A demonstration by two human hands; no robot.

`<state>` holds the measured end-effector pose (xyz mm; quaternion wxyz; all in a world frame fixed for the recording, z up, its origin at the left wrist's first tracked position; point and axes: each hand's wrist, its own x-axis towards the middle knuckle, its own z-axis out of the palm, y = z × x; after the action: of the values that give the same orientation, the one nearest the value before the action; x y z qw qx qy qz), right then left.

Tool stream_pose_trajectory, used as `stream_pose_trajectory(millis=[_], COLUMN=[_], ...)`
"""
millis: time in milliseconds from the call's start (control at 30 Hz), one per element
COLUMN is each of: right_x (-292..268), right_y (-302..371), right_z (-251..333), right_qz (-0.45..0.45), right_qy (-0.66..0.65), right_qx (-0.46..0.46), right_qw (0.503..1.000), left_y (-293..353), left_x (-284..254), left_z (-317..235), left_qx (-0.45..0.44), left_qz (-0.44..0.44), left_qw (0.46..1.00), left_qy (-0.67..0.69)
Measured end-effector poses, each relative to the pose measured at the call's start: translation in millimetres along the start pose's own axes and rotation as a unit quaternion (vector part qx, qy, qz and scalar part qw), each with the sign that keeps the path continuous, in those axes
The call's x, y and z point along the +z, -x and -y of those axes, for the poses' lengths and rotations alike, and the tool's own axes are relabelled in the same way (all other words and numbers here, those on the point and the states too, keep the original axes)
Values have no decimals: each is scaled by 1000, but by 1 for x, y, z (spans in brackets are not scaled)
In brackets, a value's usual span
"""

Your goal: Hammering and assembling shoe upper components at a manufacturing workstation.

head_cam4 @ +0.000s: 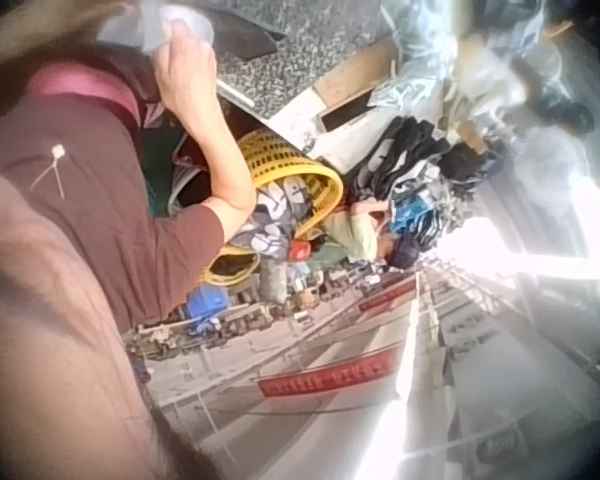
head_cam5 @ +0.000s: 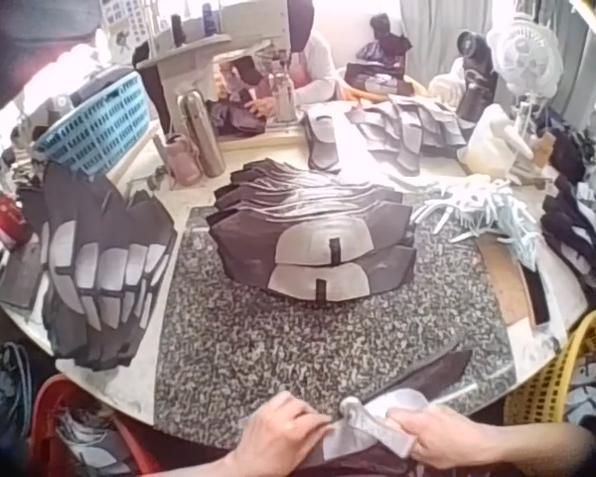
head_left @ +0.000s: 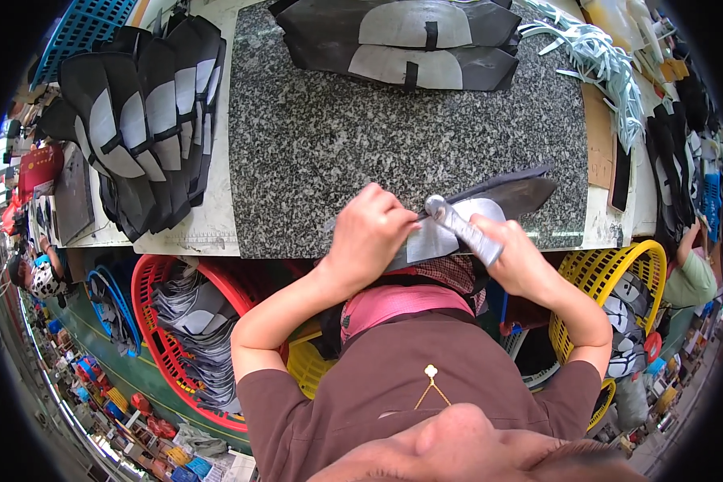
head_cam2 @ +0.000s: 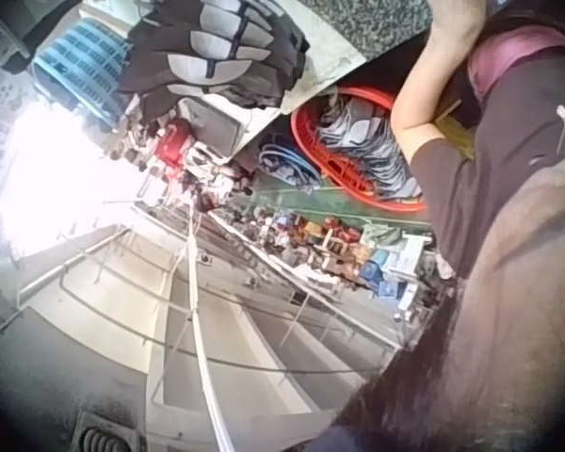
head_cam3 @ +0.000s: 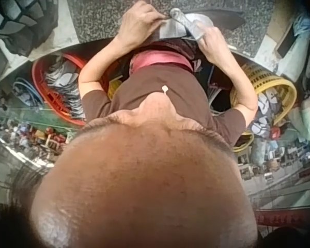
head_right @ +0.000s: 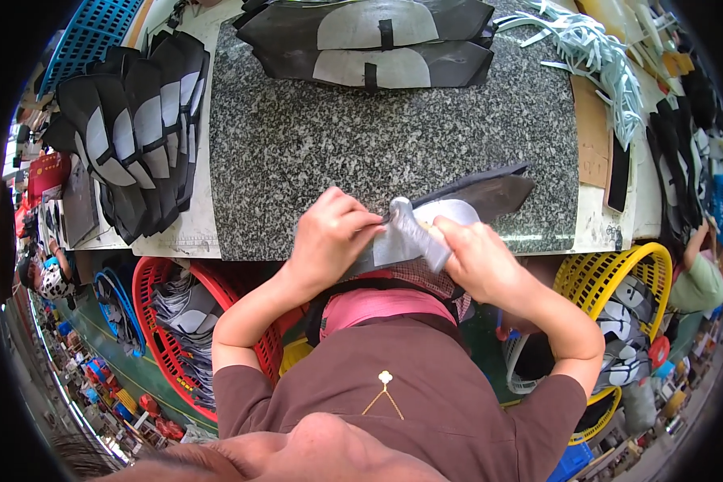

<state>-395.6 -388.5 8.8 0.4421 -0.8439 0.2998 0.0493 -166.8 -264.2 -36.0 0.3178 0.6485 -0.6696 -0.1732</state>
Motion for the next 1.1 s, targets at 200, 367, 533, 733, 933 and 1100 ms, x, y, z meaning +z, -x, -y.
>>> stream_pose_trajectory(millis=[200, 367, 533, 733, 933, 1100], right_x=[-26, 8, -3, 19, 3, 17], right_y=[-9, -2, -8, -1, -9, -5], right_z=[29, 17, 25, 24, 41, 30], right_qz=[-77, 55, -25, 63, -55, 87], right_qy=[-81, 46, -34, -22, -75, 21], right_qx=[-68, 2, -43, -8, -82, -15], right_qw=[991, 997, 998, 998, 992, 996], left_y=[17, 16, 29, 25, 34, 27], left_x=[2, -18, -14, -23, -28, -27], left_z=[-4, 9, 8, 22, 24, 28], left_qx=[79, 36, 93, 78, 109, 104], left_qz=[-22, 14, 16, -3, 24, 22], left_qw=[991, 999, 989, 997, 991, 994], left_qy=[-106, -34, -111, -1, -70, -25])
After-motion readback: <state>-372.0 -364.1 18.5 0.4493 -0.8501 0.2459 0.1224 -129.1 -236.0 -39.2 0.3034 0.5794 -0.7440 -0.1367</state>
